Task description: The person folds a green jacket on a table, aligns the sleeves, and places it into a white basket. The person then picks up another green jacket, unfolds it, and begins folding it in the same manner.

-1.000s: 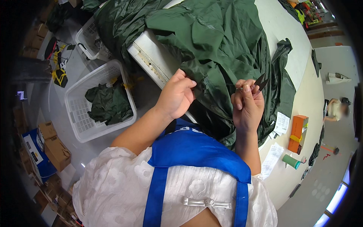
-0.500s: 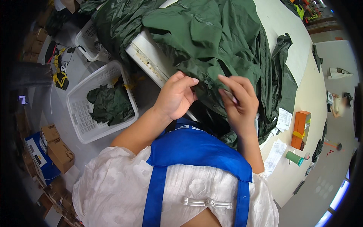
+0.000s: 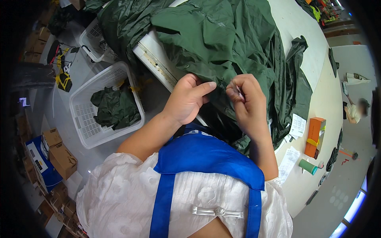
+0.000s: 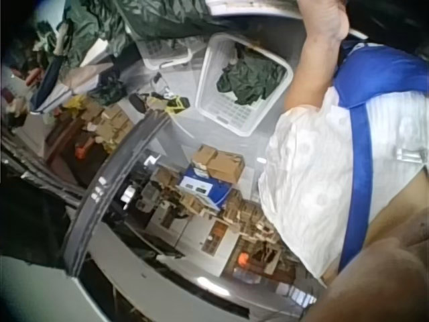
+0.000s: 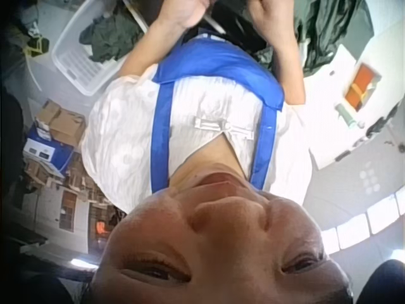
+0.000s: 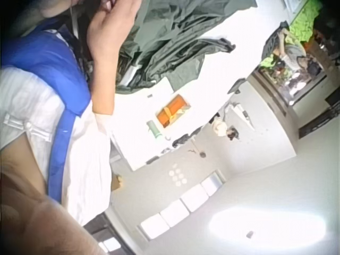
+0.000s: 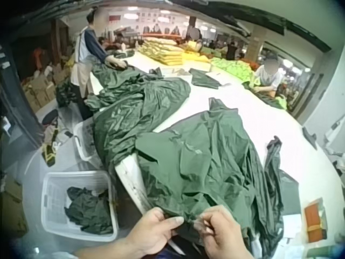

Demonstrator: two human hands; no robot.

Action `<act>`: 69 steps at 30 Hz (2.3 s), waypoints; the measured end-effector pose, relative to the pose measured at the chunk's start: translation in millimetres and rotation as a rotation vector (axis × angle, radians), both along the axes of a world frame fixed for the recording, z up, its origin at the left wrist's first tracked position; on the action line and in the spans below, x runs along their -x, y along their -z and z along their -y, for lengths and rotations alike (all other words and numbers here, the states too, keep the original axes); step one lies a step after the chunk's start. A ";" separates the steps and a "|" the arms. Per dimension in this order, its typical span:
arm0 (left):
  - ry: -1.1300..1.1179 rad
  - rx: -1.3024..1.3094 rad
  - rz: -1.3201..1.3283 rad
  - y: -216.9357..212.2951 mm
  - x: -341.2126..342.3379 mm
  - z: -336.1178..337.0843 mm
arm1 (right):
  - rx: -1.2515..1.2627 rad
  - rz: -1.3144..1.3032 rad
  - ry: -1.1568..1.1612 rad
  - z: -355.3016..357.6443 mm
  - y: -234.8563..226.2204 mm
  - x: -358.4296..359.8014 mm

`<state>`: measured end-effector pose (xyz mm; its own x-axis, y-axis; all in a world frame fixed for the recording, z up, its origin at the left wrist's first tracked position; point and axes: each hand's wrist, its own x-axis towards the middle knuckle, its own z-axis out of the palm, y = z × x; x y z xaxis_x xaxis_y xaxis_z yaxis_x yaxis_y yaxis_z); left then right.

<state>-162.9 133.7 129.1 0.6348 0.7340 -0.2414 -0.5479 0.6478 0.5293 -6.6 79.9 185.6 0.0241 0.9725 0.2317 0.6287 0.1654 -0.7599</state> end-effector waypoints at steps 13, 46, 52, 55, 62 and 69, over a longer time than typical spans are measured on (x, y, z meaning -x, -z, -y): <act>-0.079 -0.014 -0.002 -7.4 -0.1 1.7 | 0.054 -0.009 -0.027 34.6 -4.6 -9.0; -0.058 0.003 -0.001 -8.2 4.1 0.8 | -0.492 0.531 0.029 15.6 3.5 -19.4; -0.059 0.004 -0.008 -7.6 2.4 0.8 | -0.479 0.512 0.017 15.0 3.4 -18.5; -0.055 -0.004 -0.004 -6.8 0.8 0.2 | -0.481 0.499 0.024 14.5 2.2 -18.2; -0.046 -0.008 -0.023 -6.7 0.1 -0.4 | -0.509 0.550 0.001 11.4 2.1 -14.6; -0.036 -0.034 -0.009 -12.2 -0.6 0.6 | -0.467 0.244 0.042 11.1 14.4 -17.3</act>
<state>-162.3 133.2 141.3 0.6060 0.7640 -0.2215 -0.5654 0.6096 0.5556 10.7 68.8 171.2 -0.0482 0.7638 0.6437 0.7911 0.4226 -0.4423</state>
